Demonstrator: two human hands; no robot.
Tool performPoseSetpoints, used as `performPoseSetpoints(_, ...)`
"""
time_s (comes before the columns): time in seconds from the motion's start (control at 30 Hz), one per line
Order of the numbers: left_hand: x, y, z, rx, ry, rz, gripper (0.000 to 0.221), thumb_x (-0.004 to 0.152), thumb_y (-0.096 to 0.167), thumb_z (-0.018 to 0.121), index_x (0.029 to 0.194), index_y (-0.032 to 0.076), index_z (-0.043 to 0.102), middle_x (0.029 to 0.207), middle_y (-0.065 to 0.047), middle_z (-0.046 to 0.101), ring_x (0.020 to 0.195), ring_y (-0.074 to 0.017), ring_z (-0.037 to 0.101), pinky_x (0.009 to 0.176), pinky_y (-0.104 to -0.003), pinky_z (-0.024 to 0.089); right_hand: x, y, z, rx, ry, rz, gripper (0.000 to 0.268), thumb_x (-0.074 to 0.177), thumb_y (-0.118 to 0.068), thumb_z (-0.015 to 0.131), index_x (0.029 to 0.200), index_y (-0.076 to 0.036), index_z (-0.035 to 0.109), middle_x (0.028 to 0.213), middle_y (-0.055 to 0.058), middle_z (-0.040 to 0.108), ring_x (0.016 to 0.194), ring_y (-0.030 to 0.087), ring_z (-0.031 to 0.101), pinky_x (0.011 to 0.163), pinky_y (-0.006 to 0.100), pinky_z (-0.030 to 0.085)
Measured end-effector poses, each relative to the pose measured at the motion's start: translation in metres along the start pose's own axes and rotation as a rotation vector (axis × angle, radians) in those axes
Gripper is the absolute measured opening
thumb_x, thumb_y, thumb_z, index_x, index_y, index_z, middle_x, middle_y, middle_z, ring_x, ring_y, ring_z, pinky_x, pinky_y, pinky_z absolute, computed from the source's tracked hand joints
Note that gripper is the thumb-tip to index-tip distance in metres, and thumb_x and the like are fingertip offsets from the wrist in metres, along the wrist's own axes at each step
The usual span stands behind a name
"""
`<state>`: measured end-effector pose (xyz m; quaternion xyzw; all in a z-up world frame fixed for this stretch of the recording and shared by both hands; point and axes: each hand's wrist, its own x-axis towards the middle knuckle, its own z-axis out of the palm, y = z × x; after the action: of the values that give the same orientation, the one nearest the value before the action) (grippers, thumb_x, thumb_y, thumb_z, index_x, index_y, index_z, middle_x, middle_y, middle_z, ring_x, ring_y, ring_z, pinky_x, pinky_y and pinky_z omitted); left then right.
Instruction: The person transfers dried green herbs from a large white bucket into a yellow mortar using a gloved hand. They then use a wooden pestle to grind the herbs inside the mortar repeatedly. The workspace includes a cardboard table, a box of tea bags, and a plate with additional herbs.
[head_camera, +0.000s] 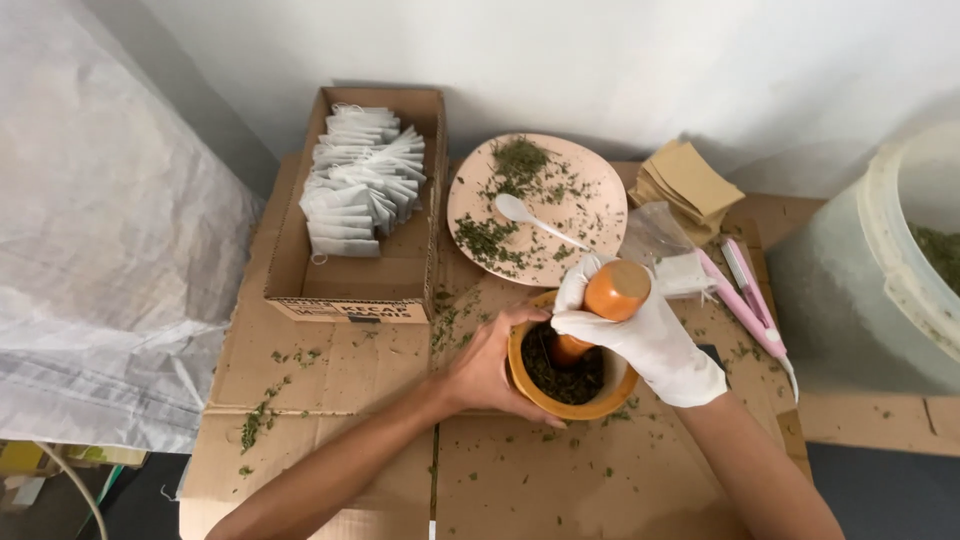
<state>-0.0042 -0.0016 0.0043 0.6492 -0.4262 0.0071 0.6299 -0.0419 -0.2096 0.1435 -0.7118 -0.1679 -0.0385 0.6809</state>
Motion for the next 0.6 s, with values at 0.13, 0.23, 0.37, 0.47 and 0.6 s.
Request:
performPoseSetpoints(0.13, -0.007, -0.004, -0.001, 0.024, -0.017, -0.027, 0.117, 0.049, 0.060, 0.105, 0.141, 0.015, 0.050, 0.139, -0.022, 0.072, 0.118, -0.0466, 0.075, 0.089, -0.060, 0.066, -0.008, 0.004, 0.004, 0.047, -0.005, 0.019, 0.024, 0.074, 0.003, 0.094, 0.083, -0.001, 0.072, 0.075, 0.014, 0.077, 0.077, 0.018, 0.078, 0.072, 0.029, 0.059)
performPoseSetpoints(0.23, -0.009, -0.003, 0.000, -0.036, -0.037, -0.033, 0.116, 0.051, 0.053, 0.108, 0.143, 0.011, 0.049, 0.138, -0.024, 0.072, 0.119, -0.0480, 0.073, 0.089, -0.059, 0.065, -0.014, -0.002, 0.010, 0.123, -0.003, 0.043, 0.025, 0.074, 0.003, 0.093, 0.079, -0.001, 0.069, 0.068, 0.013, 0.075, 0.069, 0.019, 0.076, 0.068, 0.030, 0.058)
performPoseSetpoints(0.37, -0.006, 0.003, 0.001, -0.023, -0.029, -0.018, 0.115, 0.053, 0.054, 0.107, 0.142, 0.010, 0.048, 0.140, -0.026, 0.069, 0.120, -0.0507, 0.072, 0.090, -0.063, 0.065, -0.017, 0.012, 0.012, 0.034, 0.025, 0.060, 0.029, 0.071, 0.005, 0.098, 0.082, -0.002, 0.072, 0.075, 0.016, 0.077, 0.077, 0.021, 0.077, 0.078, 0.035, 0.061)
performPoseSetpoints(0.47, -0.004, 0.001, 0.004, -0.019, -0.016, -0.010, 0.116, 0.051, 0.052, 0.107, 0.142, 0.009, 0.048, 0.141, -0.025, 0.069, 0.120, -0.0492, 0.072, 0.090, -0.061, 0.065, -0.014, 0.017, 0.012, 0.064, 0.104, 0.089, 0.032, 0.071, 0.011, 0.096, 0.086, -0.002, 0.071, 0.080, 0.013, 0.076, 0.085, 0.019, 0.078, 0.082, 0.036, 0.062)
performPoseSetpoints(0.6, -0.010, -0.009, -0.003, -0.006, -0.019, -0.051, 0.119, 0.050, 0.049, 0.110, 0.144, 0.007, 0.050, 0.134, -0.025, 0.073, 0.116, -0.0473, 0.075, 0.087, -0.057, 0.067, -0.010, -0.008, 0.017, 0.034, -0.014, 0.023, 0.025, 0.073, -0.001, 0.097, 0.086, -0.004, 0.076, 0.082, 0.015, 0.079, 0.081, 0.024, 0.078, 0.097, 0.038, 0.057)
